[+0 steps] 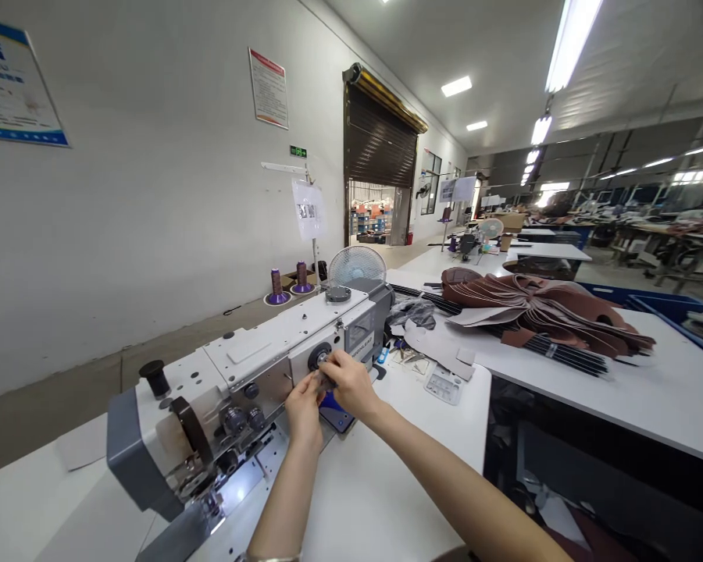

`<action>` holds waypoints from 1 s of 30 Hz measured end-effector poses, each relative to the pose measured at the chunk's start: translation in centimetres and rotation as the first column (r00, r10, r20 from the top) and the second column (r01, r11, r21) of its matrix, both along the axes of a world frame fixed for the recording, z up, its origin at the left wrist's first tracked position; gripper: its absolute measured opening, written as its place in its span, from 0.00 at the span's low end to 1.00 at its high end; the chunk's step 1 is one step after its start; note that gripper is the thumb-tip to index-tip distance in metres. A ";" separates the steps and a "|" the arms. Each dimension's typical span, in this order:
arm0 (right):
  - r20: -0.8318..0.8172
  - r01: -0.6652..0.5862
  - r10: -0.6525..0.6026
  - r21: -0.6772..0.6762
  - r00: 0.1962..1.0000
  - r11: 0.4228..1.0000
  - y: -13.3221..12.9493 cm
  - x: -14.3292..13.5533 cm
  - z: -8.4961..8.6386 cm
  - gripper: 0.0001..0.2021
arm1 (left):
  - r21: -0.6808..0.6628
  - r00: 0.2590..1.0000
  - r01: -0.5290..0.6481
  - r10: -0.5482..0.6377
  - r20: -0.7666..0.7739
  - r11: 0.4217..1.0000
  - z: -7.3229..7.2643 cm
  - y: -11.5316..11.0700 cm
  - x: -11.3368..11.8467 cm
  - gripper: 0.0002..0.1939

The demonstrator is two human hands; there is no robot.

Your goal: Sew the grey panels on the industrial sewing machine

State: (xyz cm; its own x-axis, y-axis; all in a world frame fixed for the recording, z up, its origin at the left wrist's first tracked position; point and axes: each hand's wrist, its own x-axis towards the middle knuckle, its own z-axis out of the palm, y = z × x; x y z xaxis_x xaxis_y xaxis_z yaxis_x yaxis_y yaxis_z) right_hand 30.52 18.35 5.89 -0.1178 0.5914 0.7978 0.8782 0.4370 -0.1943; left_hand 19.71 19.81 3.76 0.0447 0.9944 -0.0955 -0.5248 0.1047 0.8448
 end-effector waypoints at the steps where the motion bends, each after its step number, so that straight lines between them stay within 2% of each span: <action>1: -0.022 -0.003 0.003 0.002 1.000 1.000 0.1 -0.1 0.3 0.11 | 0.003 1.000 0.001 -0.001 -0.001 1.000 0.0 0.0 0.0 0.18; 4: -0.149 0.124 -0.125 -0.017 0.981 0.992 0.3 -0.1 0.8 0.12 | 0.002 1.000 0.012 -0.012 -0.006 1.000 -0.1 0.1 0.0 0.18; 6: -0.143 0.186 -0.192 -0.050 0.971 0.981 0.2 0.0 0.5 0.11 | 0.002 1.000 0.011 -0.011 -0.005 1.000 -0.2 0.1 0.0 0.18; 7: -0.104 0.175 -0.180 -0.053 0.978 0.983 0.0 -0.1 0.3 0.10 | 0.003 1.000 0.006 -0.006 -0.002 1.000 -0.2 0.1 0.0 0.19; 10: -0.001 0.035 -0.035 -0.025 0.999 0.999 -0.2 -0.3 0.4 0.11 | 0.006 1.000 -0.007 0.007 0.018 1.000 -0.3 0.2 0.1 0.19; 12: -0.061 -0.021 0.021 0.002 0.998 1.000 0.2 -0.3 0.9 0.12 | 0.002 1.000 -0.005 0.004 0.028 1.000 -0.4 0.2 0.2 0.19; 16: -0.244 0.078 -0.068 0.031 0.967 0.996 0.8 0.1 0.4 0.10 | 0.000 0.999 0.001 -0.001 0.032 1.000 -0.4 0.2 0.2 0.19; 19: -0.130 0.124 -0.121 0.022 0.984 0.992 0.0 0.2 -0.8 0.10 | 0.015 0.999 -0.004 0.003 0.035 1.000 -0.5 0.2 0.3 0.20; 22: 0.051 0.047 -0.048 0.024 0.998 0.999 -0.3 -0.2 -0.6 0.11 | 0.026 0.999 -0.007 0.006 0.039 1.000 -0.7 0.3 0.3 0.21; 24: 0.002 0.057 -0.057 0.034 0.998 0.998 0.0 -0.4 0.0 0.11 | 0.018 0.999 -0.005 0.005 0.032 1.000 -0.6 0.3 0.3 0.20; 27: -0.146 0.171 -0.163 0.047 0.976 0.984 0.2 -0.1 0.0 0.11 | 0.003 1.000 -0.003 0.003 0.017 1.000 -0.3 0.2 0.3 0.20; 28: -0.139 0.183 -0.175 0.047 0.975 0.982 0.1 0.1 -0.3 0.12 | 0.002 1.000 -0.006 0.006 0.016 1.000 -0.2 0.1 0.3 0.20; 30: -0.040 0.127 -0.125 0.048 0.991 0.991 -0.1 0.3 -0.7 0.12 | 0.003 1.000 -0.017 0.017 0.015 1.000 -0.1 0.1 0.3 0.20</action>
State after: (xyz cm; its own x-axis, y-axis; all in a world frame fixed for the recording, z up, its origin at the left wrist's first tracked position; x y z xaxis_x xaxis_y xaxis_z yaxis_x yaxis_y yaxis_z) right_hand 30.78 18.20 5.16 -0.0148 0.5587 0.8292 0.9194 0.3336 -0.2083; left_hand 20.01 19.91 3.64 0.0289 0.9954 -0.0918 -0.5388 0.0928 0.8373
